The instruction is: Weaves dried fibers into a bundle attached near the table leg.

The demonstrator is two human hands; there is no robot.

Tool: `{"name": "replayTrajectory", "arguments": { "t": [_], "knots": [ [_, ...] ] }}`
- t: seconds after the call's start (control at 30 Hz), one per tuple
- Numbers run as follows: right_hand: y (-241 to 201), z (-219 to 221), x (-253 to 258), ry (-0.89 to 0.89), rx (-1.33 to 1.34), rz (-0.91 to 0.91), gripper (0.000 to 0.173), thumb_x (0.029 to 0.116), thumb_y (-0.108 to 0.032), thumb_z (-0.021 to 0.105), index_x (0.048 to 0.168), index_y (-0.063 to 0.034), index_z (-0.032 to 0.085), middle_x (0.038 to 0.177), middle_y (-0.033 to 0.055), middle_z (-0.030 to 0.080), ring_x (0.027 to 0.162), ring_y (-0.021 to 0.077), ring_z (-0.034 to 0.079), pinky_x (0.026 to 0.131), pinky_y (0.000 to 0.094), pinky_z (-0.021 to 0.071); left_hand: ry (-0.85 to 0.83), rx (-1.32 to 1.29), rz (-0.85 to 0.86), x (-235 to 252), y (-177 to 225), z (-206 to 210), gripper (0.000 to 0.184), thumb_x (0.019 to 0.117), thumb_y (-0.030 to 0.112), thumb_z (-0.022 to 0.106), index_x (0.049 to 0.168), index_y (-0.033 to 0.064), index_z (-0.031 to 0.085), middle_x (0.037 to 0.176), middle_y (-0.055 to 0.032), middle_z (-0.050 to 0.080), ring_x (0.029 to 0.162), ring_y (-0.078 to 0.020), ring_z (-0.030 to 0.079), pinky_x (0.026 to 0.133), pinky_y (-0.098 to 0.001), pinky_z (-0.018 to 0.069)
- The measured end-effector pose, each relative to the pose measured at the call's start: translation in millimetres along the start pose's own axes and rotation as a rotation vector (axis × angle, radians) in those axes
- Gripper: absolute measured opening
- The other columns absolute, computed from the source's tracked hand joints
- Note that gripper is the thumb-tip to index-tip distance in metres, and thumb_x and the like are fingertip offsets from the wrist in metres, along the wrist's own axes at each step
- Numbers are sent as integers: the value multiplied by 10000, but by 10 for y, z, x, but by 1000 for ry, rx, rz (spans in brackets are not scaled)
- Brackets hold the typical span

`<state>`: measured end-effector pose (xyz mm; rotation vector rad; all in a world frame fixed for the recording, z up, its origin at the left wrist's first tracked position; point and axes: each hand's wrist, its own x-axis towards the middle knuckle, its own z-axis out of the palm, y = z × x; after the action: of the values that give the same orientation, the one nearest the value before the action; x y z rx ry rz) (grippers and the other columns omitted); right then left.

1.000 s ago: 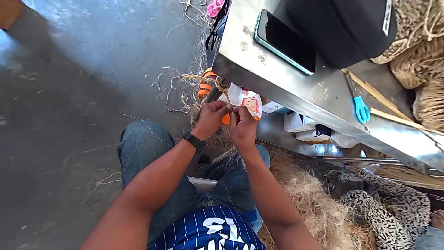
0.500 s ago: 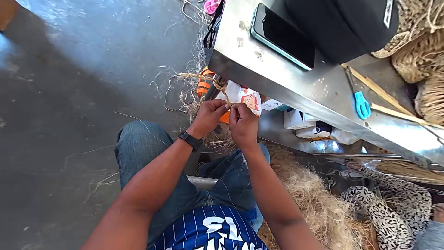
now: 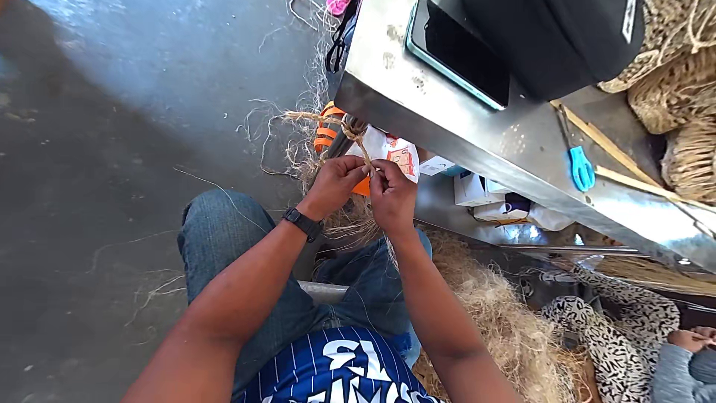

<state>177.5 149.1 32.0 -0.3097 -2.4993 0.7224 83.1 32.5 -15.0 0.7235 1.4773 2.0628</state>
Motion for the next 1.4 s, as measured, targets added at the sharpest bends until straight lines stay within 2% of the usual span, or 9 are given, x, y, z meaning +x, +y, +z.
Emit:
{"name": "replayTrajectory", "arguments": {
  "t": [0.3, 0.53, 0.7, 0.87, 0.93, 1.1, 1.2, 1.3, 1.4],
  "knots": [
    [-24, -18, 2, -33, 13, 33, 218, 1013, -124, 597, 1188, -31, 686, 829, 47, 710, 647, 102, 646, 603, 297, 570, 18, 20, 12, 1, 10, -11, 145, 1027, 116, 605, 1004, 22, 712, 811, -16, 683, 718, -72, 616, 685, -258, 527],
    [6, -10, -1, -9, 7, -31, 147, 995, -89, 609, 1017, -29, 742, 859, 59, 727, 712, 95, 669, 667, 277, 581, 26, 20, -2, -13, 6, -10, 148, 1026, 127, 614, 1012, 25, 722, 827, -17, 692, 734, -71, 625, 703, -264, 534],
    [-4, -51, 4, -29, -47, -101, 159, 989, -73, 597, 994, -22, 747, 861, 85, 730, 730, 137, 680, 681, 316, 583, 18, 32, -6, -5, 29, -26, 183, 1033, 178, 626, 960, 32, 709, 777, -8, 670, 673, -64, 594, 648, -245, 508],
    [3, -52, 9, -44, -111, -143, 167, 999, -92, 595, 1004, -30, 751, 884, 88, 735, 746, 160, 693, 682, 330, 586, 80, 36, 19, 6, -17, 28, 201, 1042, 180, 606, 931, 39, 696, 777, -6, 670, 701, -74, 621, 690, -266, 537],
    [-2, -59, 0, -66, -91, -116, 172, 1011, -109, 590, 1030, -31, 743, 889, 82, 738, 758, 154, 699, 701, 331, 592, 126, 48, 35, -2, -38, 71, 199, 1038, 168, 608, 914, 39, 695, 756, -1, 660, 678, -70, 607, 667, -260, 521],
    [34, -345, 4, -203, 214, 197, 311, 1087, -173, 475, 1325, -28, 613, 966, 50, 750, 703, 110, 685, 663, 317, 604, 139, 17, 43, -24, -10, 89, 205, 1052, 144, 575, 923, 31, 687, 766, -9, 666, 680, -77, 613, 657, -256, 534],
    [147, -558, 89, -105, 79, 214, 293, 1072, -152, 466, 1238, -40, 679, 931, 33, 746, 683, 87, 675, 640, 286, 590, 133, 11, 33, -28, -19, 72, 190, 1044, 154, 589, 909, 56, 680, 721, 28, 605, 627, -53, 540, 602, -231, 471],
    [228, -673, 252, -105, -12, 81, 275, 1047, -195, 536, 1171, -70, 748, 1041, 80, 740, 903, 113, 683, 847, 302, 560, 121, 8, 43, -9, -52, 70, 200, 1044, 170, 581, 874, 86, 647, 684, 55, 554, 561, -39, 467, 538, -218, 414],
    [178, -627, 445, -412, 99, 18, 341, 1070, -197, 489, 1320, -51, 670, 1223, 91, 721, 1105, 135, 692, 991, 338, 564, 119, -2, 46, 1, -60, 70, 195, 1041, 177, 588, 872, 96, 640, 687, 60, 558, 556, -34, 465, 528, -212, 410]
  ]
}}
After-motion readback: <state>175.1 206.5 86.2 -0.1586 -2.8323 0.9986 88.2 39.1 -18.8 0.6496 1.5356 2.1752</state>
